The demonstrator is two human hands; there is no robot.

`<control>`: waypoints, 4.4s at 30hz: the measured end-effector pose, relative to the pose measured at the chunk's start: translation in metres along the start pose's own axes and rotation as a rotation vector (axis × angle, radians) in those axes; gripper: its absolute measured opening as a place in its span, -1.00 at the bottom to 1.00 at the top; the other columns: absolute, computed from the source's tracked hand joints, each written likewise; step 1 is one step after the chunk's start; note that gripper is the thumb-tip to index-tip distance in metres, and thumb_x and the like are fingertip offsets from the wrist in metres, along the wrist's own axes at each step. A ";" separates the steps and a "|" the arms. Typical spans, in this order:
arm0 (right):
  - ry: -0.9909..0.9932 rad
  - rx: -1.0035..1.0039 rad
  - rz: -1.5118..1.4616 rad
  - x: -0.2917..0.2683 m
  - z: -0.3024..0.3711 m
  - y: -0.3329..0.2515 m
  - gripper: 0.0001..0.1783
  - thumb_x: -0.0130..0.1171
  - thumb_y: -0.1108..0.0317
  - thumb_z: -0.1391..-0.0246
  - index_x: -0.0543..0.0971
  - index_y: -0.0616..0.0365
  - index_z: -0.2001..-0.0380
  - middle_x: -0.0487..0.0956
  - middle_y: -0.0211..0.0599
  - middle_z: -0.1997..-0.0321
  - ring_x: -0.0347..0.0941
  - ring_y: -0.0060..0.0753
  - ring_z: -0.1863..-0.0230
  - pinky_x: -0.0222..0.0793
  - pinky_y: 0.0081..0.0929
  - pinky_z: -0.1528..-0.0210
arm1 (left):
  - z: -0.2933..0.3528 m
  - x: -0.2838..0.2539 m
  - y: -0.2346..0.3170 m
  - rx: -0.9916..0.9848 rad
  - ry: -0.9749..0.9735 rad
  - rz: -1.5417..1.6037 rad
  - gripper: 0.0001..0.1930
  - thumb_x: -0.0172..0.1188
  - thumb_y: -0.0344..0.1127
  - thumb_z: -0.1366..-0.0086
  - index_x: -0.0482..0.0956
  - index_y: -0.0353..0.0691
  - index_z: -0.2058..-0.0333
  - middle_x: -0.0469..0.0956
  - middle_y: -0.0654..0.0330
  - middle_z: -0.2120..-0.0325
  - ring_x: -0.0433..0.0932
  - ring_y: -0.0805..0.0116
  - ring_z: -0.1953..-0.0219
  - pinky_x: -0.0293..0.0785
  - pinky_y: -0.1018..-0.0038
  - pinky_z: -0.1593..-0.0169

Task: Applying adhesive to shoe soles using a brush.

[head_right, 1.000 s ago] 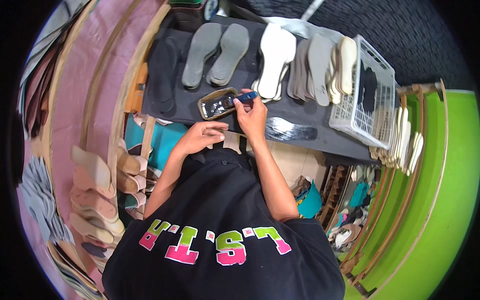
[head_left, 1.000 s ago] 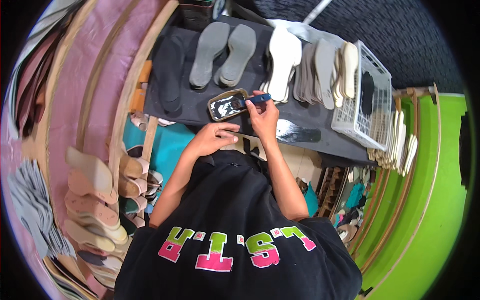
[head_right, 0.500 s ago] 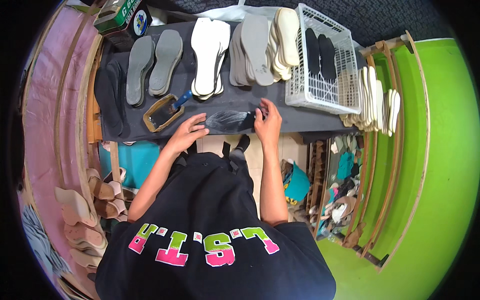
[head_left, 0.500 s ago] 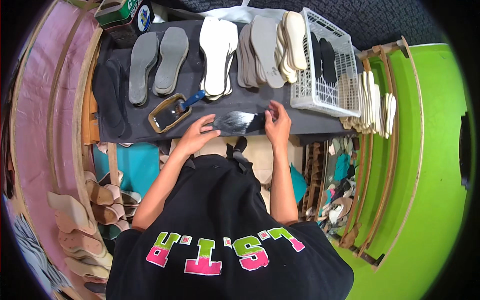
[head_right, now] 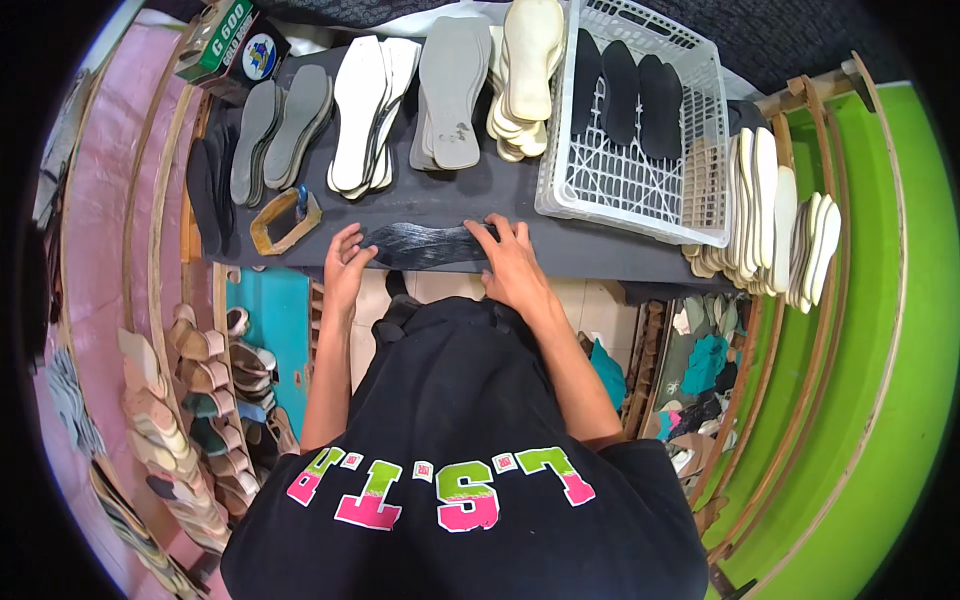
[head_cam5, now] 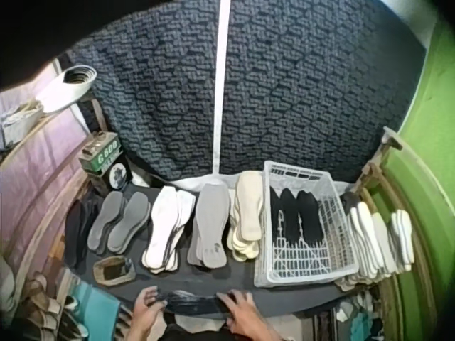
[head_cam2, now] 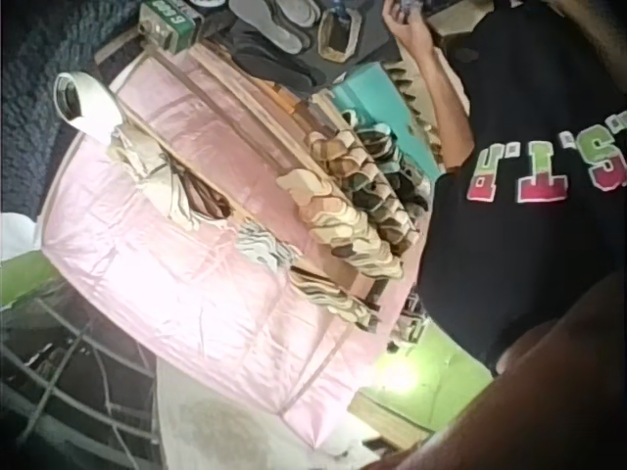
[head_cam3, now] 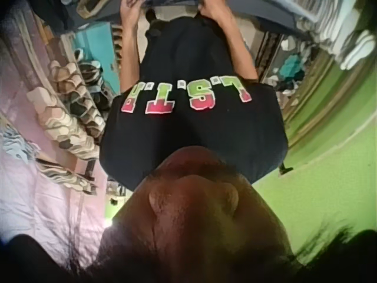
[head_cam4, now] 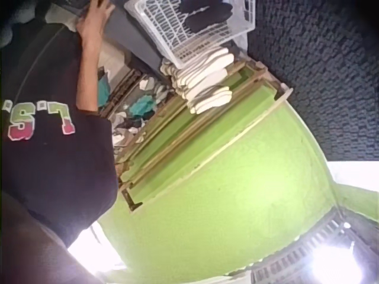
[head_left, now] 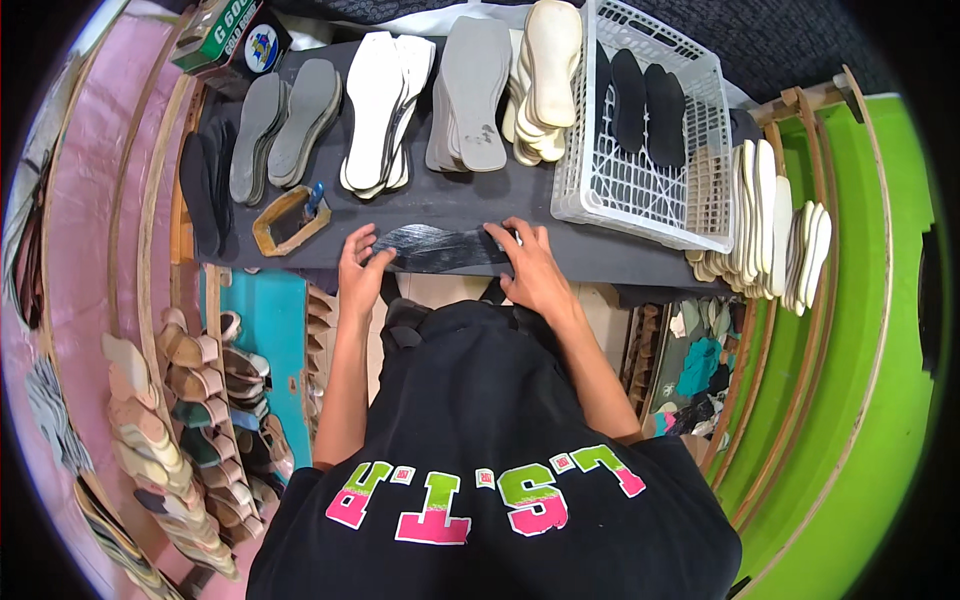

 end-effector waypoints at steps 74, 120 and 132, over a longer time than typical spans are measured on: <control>0.248 0.290 -1.027 -0.211 0.048 0.138 -0.13 0.44 0.50 -0.23 0.25 0.54 -0.49 0.66 -0.11 -0.02 0.68 -0.52 0.19 0.60 -0.55 0.16 | -0.012 0.398 0.246 -0.167 -0.765 0.902 -0.32 0.03 0.07 -0.54 0.27 -0.20 -0.48 0.54 0.06 -0.26 0.58 0.22 -0.18 0.49 0.40 -0.24; 0.078 0.444 -0.803 -0.134 -0.181 0.266 -0.65 0.26 0.44 -0.21 0.65 0.32 -0.05 0.66 -0.41 0.18 0.60 -0.60 0.19 0.58 -0.55 0.14 | -0.083 0.417 0.221 -0.067 -0.309 0.119 0.09 0.27 0.01 -0.24 -0.07 -0.41 -0.58 0.23 -0.41 -0.44 0.34 -0.16 -0.46 0.21 0.18 -0.49; 0.109 0.441 -0.361 -0.163 -0.163 0.233 -0.41 0.41 0.29 -0.02 0.69 0.36 -0.13 0.77 -0.04 0.00 0.71 -0.28 -0.01 0.53 -0.37 -0.12 | -0.085 0.401 0.187 -0.093 -0.379 0.267 -0.13 0.30 -0.02 -0.30 0.22 -0.11 -0.52 0.40 0.08 -0.33 0.30 0.23 -0.40 0.17 0.23 -0.43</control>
Point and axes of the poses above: each hand's wrist, its own z-axis away from the middle knuckle, its own x-axis out of the palm, y = z × x, the point moved 7 cm from there along -z, towards the middle knuckle
